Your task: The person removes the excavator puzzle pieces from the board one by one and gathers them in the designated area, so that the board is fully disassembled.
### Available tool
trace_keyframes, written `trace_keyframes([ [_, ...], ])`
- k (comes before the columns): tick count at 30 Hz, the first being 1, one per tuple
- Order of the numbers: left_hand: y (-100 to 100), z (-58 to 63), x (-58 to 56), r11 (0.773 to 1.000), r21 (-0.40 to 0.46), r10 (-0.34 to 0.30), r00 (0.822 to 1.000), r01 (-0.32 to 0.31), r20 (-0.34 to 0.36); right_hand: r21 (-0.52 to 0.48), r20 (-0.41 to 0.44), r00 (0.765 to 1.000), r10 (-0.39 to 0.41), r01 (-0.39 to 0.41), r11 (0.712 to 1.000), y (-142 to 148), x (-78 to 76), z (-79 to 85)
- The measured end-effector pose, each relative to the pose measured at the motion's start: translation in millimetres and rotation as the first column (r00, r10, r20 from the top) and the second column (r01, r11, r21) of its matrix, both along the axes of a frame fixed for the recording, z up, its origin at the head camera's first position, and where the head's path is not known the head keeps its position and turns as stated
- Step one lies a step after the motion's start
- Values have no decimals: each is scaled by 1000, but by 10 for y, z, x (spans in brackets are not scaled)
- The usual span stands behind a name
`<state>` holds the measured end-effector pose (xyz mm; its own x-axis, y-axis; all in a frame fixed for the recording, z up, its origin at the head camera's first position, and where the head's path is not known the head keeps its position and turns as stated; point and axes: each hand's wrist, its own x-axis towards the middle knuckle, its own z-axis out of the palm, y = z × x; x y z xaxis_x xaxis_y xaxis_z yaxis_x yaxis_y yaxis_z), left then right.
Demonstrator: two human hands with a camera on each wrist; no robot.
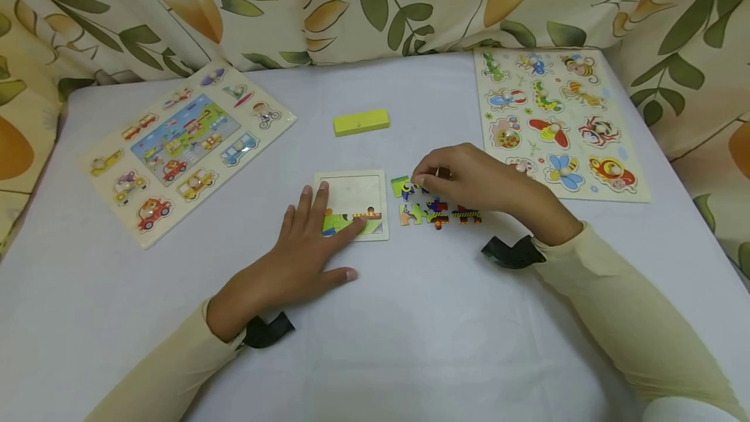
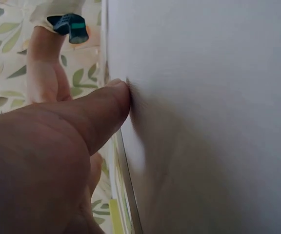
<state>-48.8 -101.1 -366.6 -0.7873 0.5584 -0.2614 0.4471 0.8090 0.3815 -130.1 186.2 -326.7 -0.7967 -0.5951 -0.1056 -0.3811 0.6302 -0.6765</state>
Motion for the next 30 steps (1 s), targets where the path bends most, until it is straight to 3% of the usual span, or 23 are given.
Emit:
trace_keyframes([
  [16,-63,9,53,998,-57,-5,999,8,54,-70,24,993,115,-113,991,-480,-77,-86],
  [30,-86,-15,51,998,-68,-7,999,10,40,-119,103,984,144,-131,984,-830,-94,-173],
])
